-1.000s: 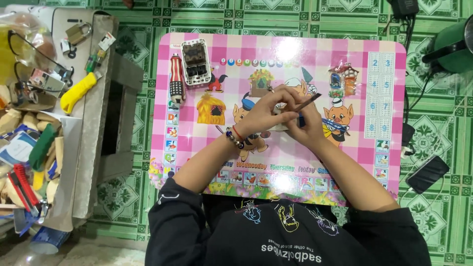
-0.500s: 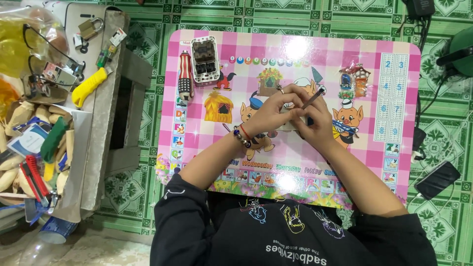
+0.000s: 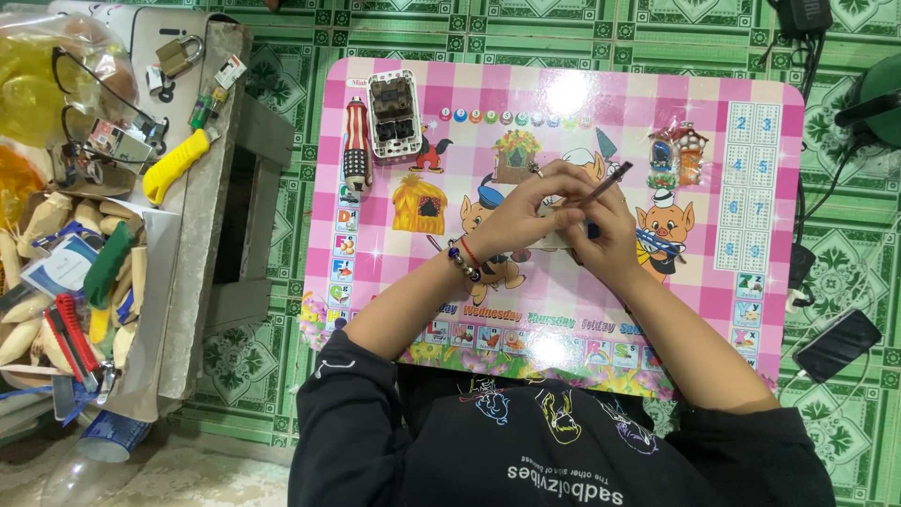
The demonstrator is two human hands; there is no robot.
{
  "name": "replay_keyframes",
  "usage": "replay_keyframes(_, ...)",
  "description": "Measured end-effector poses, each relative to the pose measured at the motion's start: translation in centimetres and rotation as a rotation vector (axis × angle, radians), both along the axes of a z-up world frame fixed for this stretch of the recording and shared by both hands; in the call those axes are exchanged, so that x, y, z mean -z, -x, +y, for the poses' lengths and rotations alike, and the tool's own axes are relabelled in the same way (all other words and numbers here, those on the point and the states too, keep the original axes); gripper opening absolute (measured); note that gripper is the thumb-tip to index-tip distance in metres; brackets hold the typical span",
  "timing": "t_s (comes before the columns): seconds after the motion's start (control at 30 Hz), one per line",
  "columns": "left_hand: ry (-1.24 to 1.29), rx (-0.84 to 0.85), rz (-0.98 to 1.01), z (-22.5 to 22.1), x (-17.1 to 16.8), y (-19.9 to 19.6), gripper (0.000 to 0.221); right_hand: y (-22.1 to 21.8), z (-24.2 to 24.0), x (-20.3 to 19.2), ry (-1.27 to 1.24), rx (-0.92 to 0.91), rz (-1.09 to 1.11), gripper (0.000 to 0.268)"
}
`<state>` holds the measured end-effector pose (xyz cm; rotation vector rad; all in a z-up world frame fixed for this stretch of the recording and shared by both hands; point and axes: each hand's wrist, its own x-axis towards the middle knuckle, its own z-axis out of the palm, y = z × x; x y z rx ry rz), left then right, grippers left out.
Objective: The person disassembles an electrical outlet with a screwdriver to access its internal components.
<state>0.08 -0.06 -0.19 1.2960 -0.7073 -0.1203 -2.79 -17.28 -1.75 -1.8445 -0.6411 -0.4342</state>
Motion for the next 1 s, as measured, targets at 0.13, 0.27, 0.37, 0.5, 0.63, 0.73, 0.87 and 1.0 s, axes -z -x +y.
replay_keyframes(0.13, 0.034, 0.010, 0.011, 0.2, -0.2, -0.2, 0.017, 0.2, 0.3, -1.2, -0.012, 0.017, 0.021, 0.020)
replay_keyframes(0.27, 0.037, 0.024, 0.028, 0.2, -0.1, -0.3, 0.018, 0.2, 1.0, -2.1, -0.026, 0.005, -0.012, 0.022)
replay_keyframes(0.37, 0.037, 0.026, 0.019, 0.1, -0.2, -0.3, 0.021, 0.3, 0.9, -2.1, -0.016, 0.009, -0.029, 0.023)
replay_keyframes(0.5, 0.017, 0.021, -0.007, 0.1, -0.3, -0.3, 0.016, 0.0, 0.5, -1.5, 0.002, 0.017, -0.039, 0.019)
replay_keyframes(0.63, 0.028, 0.037, -0.025, 0.0, 1.1, -0.6, 0.018, 0.0, 0.4, -0.7, -0.030, 0.000, -0.035, 0.023)
replay_keyframes(0.73, 0.004, 0.031, -0.030, 0.2, -0.1, -0.4, 0.022, 0.1, 0.5, -1.1, -0.056, -0.020, -0.017, 0.038)
replay_keyframes(0.87, 0.046, 0.051, -0.009, 0.0, -0.2, -0.3, 0.025, 0.1, 0.4, -1.9, -0.132, -0.034, 0.043, 0.070)
replay_keyframes(1.0, 0.048, 0.057, -0.003, 0.0, -0.5, -0.2, 0.022, -0.2, -0.2, -0.3, -0.184, -0.056, 0.065, 0.070)
